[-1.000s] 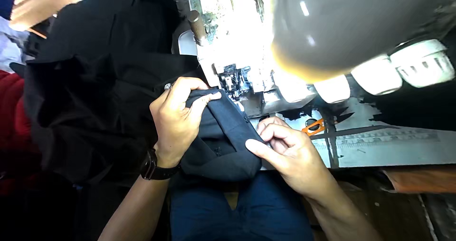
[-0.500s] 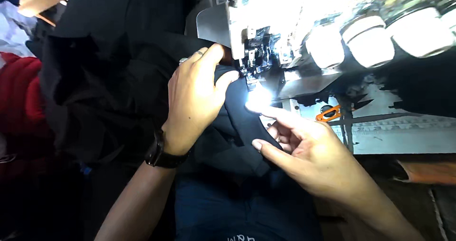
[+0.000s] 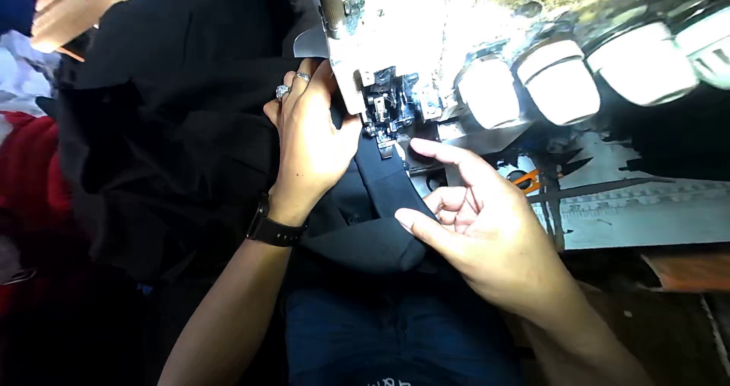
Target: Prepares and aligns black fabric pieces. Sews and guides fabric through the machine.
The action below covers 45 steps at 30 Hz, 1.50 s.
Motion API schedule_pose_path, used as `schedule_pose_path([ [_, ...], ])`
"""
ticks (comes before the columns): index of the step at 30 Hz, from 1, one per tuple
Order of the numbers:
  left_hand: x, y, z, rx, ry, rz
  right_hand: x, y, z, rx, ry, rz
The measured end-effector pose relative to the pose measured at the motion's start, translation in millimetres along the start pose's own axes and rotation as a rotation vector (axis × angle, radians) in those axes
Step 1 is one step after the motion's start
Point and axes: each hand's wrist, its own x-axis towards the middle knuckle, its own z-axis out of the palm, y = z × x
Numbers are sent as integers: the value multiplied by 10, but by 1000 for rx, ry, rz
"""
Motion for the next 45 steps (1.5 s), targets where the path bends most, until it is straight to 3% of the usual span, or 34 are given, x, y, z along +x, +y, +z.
schedule_pose_path([
  [7,86,-83,9,-70,-11,8,-246,95,110,31,58,-155],
  [20,489,-167,-83,-76,-36,-39,126,38,176,-45,128,-148],
  [22,351,-150,-331,-87,-69,-14,148,28,196,-43,150,-159],
  [26,-412,-98,-1170,10,-231,141,186,30,175,-110,166,-176],
  [29,-760,-367,-1171,1,-324,205,214,21,145,-175,130,-164],
  [33,-958,-543,-933,-232,-137,298,-4,-127,59,-355,119,16],
  [35,-909,-410,-975,-335,-90,313,-275,-224,-4,-534,220,-101],
  [37,-875,-188,-1008,-369,-58,252,-424,-200,44,-636,283,-343],
  [40,-740,566,-1265,-546,-64,267,-216,-207,227,-639,264,-686],
  [42,-653,924,-1440,-599,-54,316,-73,-301,359,-623,247,-788],
  [45,-530,1031,-1626,-526,-45,301,68,-528,532,-542,234,-877],
])
